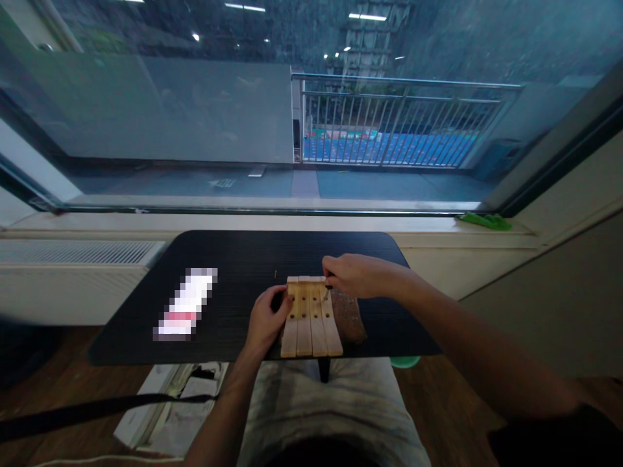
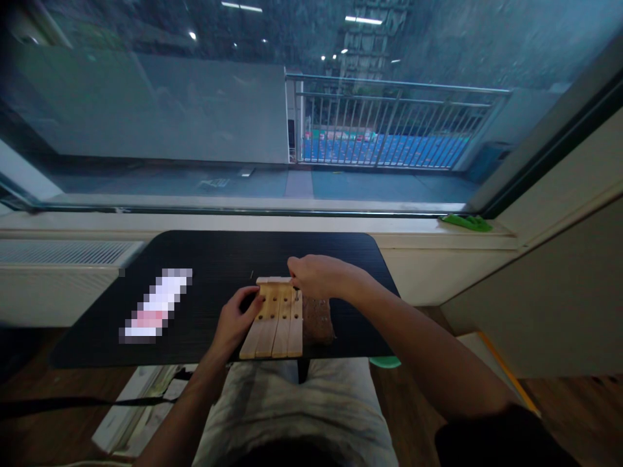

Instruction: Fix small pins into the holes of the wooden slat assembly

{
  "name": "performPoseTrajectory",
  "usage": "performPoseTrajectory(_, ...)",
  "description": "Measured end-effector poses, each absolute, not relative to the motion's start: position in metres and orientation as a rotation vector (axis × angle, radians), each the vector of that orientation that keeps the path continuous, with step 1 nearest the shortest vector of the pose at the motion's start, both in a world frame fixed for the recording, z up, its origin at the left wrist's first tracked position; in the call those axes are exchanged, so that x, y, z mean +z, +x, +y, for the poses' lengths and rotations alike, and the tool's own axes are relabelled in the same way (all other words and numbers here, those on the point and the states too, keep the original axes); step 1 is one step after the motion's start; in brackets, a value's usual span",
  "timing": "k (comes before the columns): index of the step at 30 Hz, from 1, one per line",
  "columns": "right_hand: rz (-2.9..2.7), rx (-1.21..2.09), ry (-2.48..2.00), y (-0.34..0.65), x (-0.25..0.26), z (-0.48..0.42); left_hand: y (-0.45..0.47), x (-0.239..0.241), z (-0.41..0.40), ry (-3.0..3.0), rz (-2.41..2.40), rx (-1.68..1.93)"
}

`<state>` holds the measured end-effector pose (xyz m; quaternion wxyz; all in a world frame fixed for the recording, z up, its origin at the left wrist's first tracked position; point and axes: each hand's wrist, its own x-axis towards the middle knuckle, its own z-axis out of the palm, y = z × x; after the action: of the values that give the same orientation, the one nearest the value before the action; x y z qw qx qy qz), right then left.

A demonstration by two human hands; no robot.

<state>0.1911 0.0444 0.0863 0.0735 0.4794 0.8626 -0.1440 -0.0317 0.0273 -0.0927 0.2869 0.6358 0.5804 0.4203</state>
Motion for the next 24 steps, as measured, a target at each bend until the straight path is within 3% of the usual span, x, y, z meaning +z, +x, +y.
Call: performPoseTrajectory(24, 2.532, -0.478, 1.504, 0.204, 0.086, 0.048, -0.014, -0.082, 0.026, 1.737, 1.534, 1.118)
